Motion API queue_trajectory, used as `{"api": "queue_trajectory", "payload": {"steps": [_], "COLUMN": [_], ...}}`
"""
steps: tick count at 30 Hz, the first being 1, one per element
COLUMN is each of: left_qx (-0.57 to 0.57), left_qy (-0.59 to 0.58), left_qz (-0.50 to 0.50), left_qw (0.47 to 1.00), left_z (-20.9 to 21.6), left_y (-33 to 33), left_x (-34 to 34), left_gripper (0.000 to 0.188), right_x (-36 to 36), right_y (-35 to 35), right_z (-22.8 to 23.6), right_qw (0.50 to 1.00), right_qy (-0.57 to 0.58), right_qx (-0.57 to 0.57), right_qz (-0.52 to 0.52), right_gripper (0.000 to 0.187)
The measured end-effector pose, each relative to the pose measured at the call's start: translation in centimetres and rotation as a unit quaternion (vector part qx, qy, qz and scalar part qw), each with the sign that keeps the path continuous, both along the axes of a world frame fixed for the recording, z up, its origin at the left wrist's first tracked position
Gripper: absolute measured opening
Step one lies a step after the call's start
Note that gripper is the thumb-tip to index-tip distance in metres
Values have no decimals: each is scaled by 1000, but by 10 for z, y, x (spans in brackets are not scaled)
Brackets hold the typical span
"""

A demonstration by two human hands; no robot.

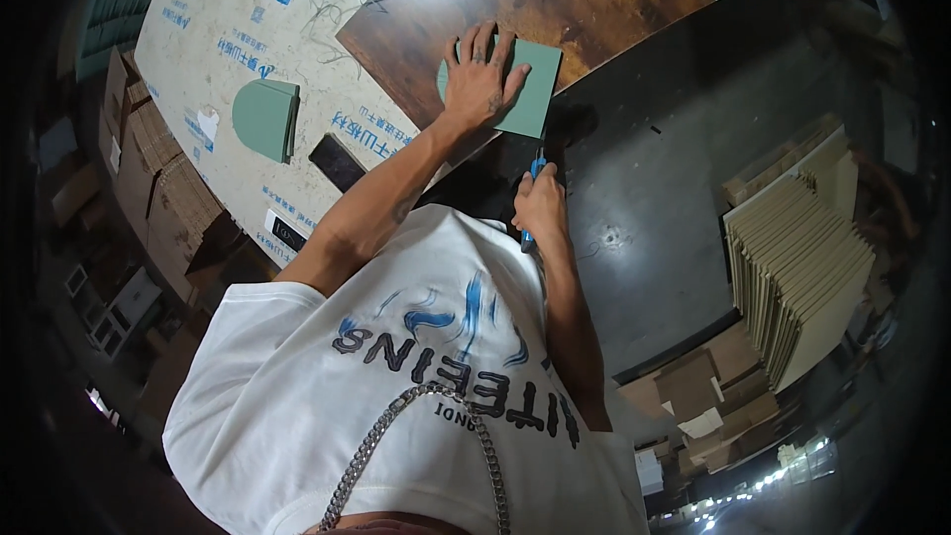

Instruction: The person uses a utility knife to trim the edges of light green foam pieces on a wooden work surface. They repeatedly pick up a piece, cut along its curved edge, and place the finished piece into a growing stack on the table.

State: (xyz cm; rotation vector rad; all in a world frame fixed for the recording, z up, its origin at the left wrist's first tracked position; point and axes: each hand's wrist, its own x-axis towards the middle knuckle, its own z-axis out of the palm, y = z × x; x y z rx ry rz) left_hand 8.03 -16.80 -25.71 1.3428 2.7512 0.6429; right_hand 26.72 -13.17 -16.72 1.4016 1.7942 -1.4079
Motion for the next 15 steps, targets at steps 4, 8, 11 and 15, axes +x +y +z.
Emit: {"api": "queue_trajectory", "payload": {"steps": [4,8,11,15], "left_qx": [1,4,26,36], "left_qy": [12,13,-5,-59], "left_qz": [-5,-7,-15,80], "left_qw": [1000,1000,1000,994], "left_z": [0,2,-3,14], "left_y": [2,2,0,-21], "left_x": [0,-2,-3,7], "left_gripper": [59,58,57,67], "right_x": [0,0,33,48], "right_y": [-2,-2,-28,-10], "right_z": [-16,-63,-146,-143], "right_qw": [999,1000,998,974], "right_qy": [20,4,-66,94], "right_qx": [25,-23,6,69], "right_qz": [-4,10,18,-195], "right_gripper": [26,28,27,21]}}
